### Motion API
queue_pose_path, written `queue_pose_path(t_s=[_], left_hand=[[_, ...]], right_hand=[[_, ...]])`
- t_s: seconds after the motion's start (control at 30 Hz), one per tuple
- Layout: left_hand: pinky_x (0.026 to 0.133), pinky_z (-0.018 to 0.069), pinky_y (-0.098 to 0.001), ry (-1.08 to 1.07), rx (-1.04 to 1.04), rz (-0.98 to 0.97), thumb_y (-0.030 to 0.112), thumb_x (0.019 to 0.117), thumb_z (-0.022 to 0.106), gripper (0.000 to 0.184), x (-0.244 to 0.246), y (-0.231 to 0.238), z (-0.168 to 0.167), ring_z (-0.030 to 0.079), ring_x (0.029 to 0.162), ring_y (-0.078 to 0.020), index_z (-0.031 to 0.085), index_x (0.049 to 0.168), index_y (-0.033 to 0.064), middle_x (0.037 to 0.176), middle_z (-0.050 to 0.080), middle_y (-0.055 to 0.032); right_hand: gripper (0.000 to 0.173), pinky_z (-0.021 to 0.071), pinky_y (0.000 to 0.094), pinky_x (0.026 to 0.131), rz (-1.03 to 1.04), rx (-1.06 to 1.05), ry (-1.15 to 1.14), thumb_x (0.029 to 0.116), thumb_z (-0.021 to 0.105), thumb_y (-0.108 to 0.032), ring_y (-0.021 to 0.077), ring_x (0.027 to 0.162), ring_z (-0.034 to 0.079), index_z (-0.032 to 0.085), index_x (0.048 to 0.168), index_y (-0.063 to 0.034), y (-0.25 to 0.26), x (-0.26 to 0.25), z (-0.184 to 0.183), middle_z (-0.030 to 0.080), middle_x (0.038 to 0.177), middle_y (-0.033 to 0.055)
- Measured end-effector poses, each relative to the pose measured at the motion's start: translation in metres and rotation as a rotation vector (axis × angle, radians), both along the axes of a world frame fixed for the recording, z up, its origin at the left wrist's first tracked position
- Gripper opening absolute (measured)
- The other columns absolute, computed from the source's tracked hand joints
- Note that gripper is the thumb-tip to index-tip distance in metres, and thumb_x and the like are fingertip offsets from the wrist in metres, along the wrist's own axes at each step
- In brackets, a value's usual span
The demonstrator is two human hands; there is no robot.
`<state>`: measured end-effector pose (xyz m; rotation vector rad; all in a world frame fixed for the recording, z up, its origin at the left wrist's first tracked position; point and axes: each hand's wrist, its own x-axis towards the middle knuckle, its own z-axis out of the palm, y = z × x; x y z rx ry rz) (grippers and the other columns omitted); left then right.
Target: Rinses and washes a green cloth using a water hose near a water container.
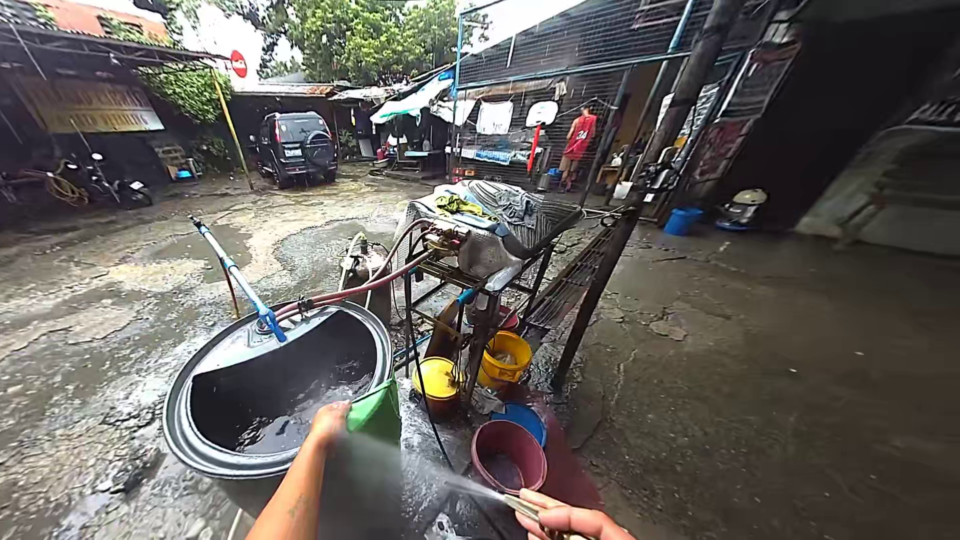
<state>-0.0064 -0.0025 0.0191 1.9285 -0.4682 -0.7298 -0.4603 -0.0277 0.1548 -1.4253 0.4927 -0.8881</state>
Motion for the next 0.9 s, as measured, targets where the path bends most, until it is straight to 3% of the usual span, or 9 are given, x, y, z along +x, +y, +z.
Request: queue_pose_path(t_s=[0.1,0.2,0.3,0.43,0.57,0.67,0.73,0.8,0.9], left_hand=[[0.093,0.055,-0.0487,0.032,-0.028,0.008,0.03,0.1072,0.053,0.035,0.0,-0.001,-0.002,0.069,0.101,-0.0265,0.069,0.115,-0.0007,0.108,0.071,-0.0178],[0.09,0.0524,-0.0502,-0.065,0.052,-0.031,0.03,0.1078,0.052,0.034,0.002,-0.005,-0.006,0.067,0.095,-0.0267,0.07,0.105,0.0008,0.1,0.07,-0.0166],[0.091,0.0507,-0.0531,-0.152,0.143,-0.019,0.029,0.1081,0.05,0.034,-0.002,-0.006,-0.003,0.066,0.099,-0.0299,0.07,0.106,0.0017,0.102,0.069,-0.018],[0.1,0.05,-0.0583,-0.374,0.3,-0.066,0.033,0.1091,0.043,0.039,-0.014,-0.005,0.006,0.066,0.116,-0.0343,0.068,0.123,0.0069,0.118,0.071,-0.0185],[0.093,0.0547,-0.0601,-0.65,0.459,-0.085,0.03,0.1099,0.036,0.04,-0.035,-0.005,0.009,0.067,0.117,-0.0353,0.054,0.143,0.0165,0.131,0.067,-0.015],[0.093,0.0545,-0.0629,-0.67,0.441,-0.129,0.024,0.1072,0.043,0.046,-0.028,-0.009,0.005,0.066,0.118,-0.0387,0.045,0.153,0.0192,0.137,0.063,-0.017],[0.095,0.0532,-0.0635,-0.678,0.382,-0.216,0.022,0.1048,0.048,0.046,-0.013,-0.009,0.003,0.063,0.121,-0.0396,0.047,0.15,0.0176,0.139,0.061,-0.0185],[0.096,0.0529,-0.059,-0.675,0.252,-0.317,0.017,0.1013,0.052,0.042,0.01,-0.008,-0.008,0.064,0.114,-0.0366,0.055,0.143,0.0113,0.124,0.065,-0.0185],[0.088,0.0588,-0.045,-0.402,0.038,-0.282,0.017,0.1001,0.06,0.031,0.027,0.003,-0.021,0.071,0.098,-0.023,0.061,0.127,0.0025,0.107,0.072,-0.013]], right_hand=[[0.033,0.0595,0.05,0.096,-0.147,-0.104,0.033,0.1005,0.038,-0.006,0.0383,0.122,0.064,0.067,0.112,0.0052,0.006,0.001,0.01,0.066,0.13,0.0231],[0.033,0.0613,0.0476,0.094,-0.259,-0.166,0.097,0.0999,0.039,-0.006,0.0353,0.122,0.065,0.069,0.111,0.0033,0.002,0.0,0.015,0.068,0.129,0.0197],[0.033,0.0611,0.0477,0.094,-0.287,-0.172,0.084,0.0996,0.039,-0.006,0.0362,0.122,0.065,0.069,0.111,0.0037,-0.001,0.003,0.013,0.068,0.129,0.0203],[0.033,0.0618,0.045,0.092,-0.324,-0.109,0.064,0.0995,0.039,-0.007,0.034,0.119,0.067,0.069,0.111,0.0026,-0.018,0.008,-0.001,0.068,0.13,0.0196],[0.034,0.0623,0.0442,0.09,-0.373,-0.016,0.022,0.0997,0.04,-0.008,0.0333,0.116,0.068,0.069,0.113,0.003,-0.038,0.012,-0.026,0.069,0.128,0.0194],[0.032,0.0626,0.0428,0.089,-0.319,0.068,0.074,0.0991,0.042,-0.009,0.0299,0.113,0.07,0.07,0.112,-0.0002,-0.053,0.014,-0.05,0.072,0.123,0.016],[0.031,0.0626,0.0415,0.087,-0.24,0.114,0.146,0.0982,0.044,-0.01,0.0257,0.11,0.071,0.072,0.111,-0.0042,-0.062,0.012,-0.064,0.073,0.12,0.0115],[0.031,0.0625,0.0438,0.09,-0.142,0.141,0.135,0.0995,0.044,-0.01,0.0271,0.111,0.071,0.072,0.111,-0.0048,-0.065,0.01,-0.061,0.072,0.122,0.0114],[0.032,0.0625,0.0459,0.093,-0.096,0.066,0.059,0.1018,0.042,-0.011,0.0296,0.115,0.07,0.073,0.112,-0.0053,-0.074,0.007,-0.044,0.072,0.126,0.0117]])
